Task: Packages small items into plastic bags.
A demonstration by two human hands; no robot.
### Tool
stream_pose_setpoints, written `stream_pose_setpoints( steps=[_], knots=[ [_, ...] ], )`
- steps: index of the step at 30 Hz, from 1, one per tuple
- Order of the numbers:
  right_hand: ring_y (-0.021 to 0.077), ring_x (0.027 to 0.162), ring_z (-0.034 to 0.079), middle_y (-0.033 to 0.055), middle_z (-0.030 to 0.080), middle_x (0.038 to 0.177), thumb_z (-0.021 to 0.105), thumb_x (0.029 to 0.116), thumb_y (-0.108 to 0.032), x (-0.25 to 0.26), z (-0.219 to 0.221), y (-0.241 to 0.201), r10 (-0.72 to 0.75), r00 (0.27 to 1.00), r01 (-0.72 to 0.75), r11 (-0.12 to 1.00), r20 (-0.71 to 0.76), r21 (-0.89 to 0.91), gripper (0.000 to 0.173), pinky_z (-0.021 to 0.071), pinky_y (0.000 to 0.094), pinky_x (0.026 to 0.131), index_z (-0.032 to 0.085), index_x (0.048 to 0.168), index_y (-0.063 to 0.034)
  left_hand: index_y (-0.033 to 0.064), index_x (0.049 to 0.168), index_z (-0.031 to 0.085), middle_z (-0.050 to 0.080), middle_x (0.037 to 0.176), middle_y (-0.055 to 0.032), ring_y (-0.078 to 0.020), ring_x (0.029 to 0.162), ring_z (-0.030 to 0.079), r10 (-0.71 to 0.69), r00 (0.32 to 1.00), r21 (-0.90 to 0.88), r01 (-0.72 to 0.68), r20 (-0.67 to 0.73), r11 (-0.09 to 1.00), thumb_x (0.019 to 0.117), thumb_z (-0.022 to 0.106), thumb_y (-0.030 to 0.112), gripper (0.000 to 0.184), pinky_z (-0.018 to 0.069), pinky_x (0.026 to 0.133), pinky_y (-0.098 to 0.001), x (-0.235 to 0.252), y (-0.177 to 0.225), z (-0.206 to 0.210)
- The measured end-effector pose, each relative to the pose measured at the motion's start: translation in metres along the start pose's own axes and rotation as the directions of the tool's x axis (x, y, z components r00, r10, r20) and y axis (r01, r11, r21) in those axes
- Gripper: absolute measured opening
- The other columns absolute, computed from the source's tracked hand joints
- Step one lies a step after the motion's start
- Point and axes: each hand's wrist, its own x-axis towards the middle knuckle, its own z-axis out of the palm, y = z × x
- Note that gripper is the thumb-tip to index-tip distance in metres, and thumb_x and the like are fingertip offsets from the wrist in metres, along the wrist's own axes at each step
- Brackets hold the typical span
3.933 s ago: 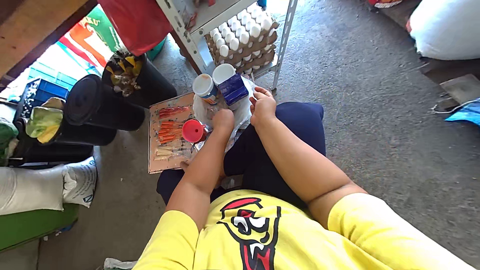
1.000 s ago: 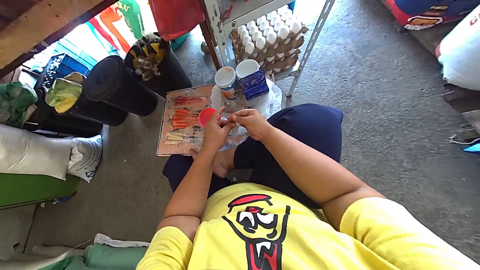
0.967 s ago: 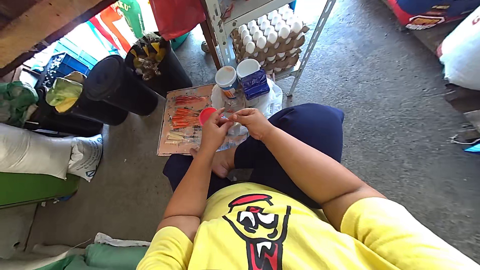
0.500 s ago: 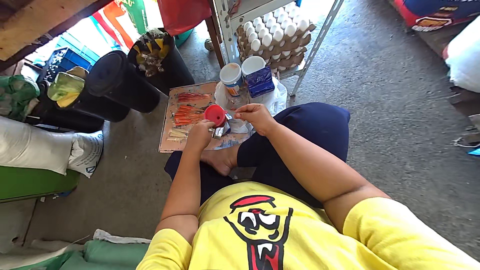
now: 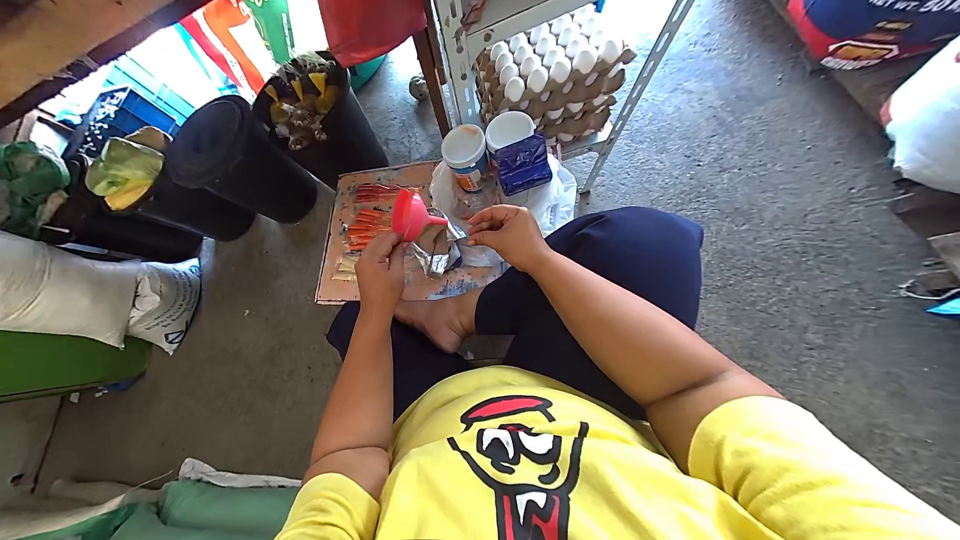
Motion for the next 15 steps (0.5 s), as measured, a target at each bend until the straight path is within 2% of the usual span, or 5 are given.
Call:
stream_pose_setpoints(
  steps=[1,3,4,6,15],
  knots=[
    [0.0105,0.083,0.073,0.0092,0.076,0.093,0.084,0.0803,-0.001,-0.002,0.001,-0.01,0.05,0.999,-0.05,0.998,-0.004,-0.049,0.029,0.061,0.0283,0.08,0.072,0.106,0.002,-0.0003,0.106,0.075,0.074,0.105,-0.0116,-0.0136,0.099,0.07,0.001,1.0,-0.049,-0.002,-0.019,0.999,0.0987,0.066,0.008,0.014,0.0557,0.093,-0.0309,0.0,0.003,-0.004],
    [0.012,0.102,0.067,0.0089,0.072,0.113,0.076,0.0893,0.001,0.002,0.001,-0.066,0.452,0.89,-0.434,0.88,0.057,-0.195,0.033,0.0522,0.0319,0.099,0.066,0.121,-0.0013,-0.0006,0.106,0.074,0.073,0.103,-0.0093,-0.009,0.095,0.069,-0.002,0.999,-0.125,-0.002,-0.032,0.992,0.0975,0.067,0.007,0.013,0.0562,0.09,-0.0265,-0.001,0.011,-0.01],
    [0.0108,0.089,0.071,0.0096,0.075,0.099,0.083,0.0817,-0.001,-0.003,0.003,-0.035,0.195,0.981,-0.195,0.97,-0.012,-0.147,0.032,0.0592,0.0289,0.085,0.071,0.111,0.001,-0.0005,0.105,0.074,0.073,0.102,-0.0083,-0.0073,0.094,0.069,-0.009,1.0,-0.154,0.005,-0.027,0.988,0.0972,0.068,0.007,0.013,0.0567,0.088,-0.0248,0.0,0.015,-0.012],
    [0.0082,0.082,0.072,0.0068,0.076,0.092,0.087,0.0776,-0.002,-0.001,0.003,-0.001,-0.023,0.999,0.023,1.0,-0.033,-0.018,0.032,0.0605,0.0269,0.079,0.072,0.106,0.0005,-0.001,0.106,0.073,0.073,0.102,-0.0076,-0.0065,0.092,0.068,-0.02,1.0,-0.225,0.017,-0.008,0.974,0.0968,0.068,0.006,0.012,0.0573,0.087,-0.0244,0.0,0.021,-0.016],
    [0.0095,0.083,0.072,0.01,0.076,0.095,0.086,0.0783,-0.002,-0.002,0.003,-0.007,-0.013,0.999,0.012,0.999,-0.044,-0.032,0.032,0.0606,0.0259,0.079,0.072,0.107,0.0034,-0.0008,0.109,0.073,0.073,0.106,-0.0072,-0.0086,0.095,0.07,-0.057,0.996,-0.344,0.076,0.066,0.936,0.0962,0.068,0.004,0.014,0.0584,0.089,-0.0271,-0.003,0.025,-0.013]
  ],
)
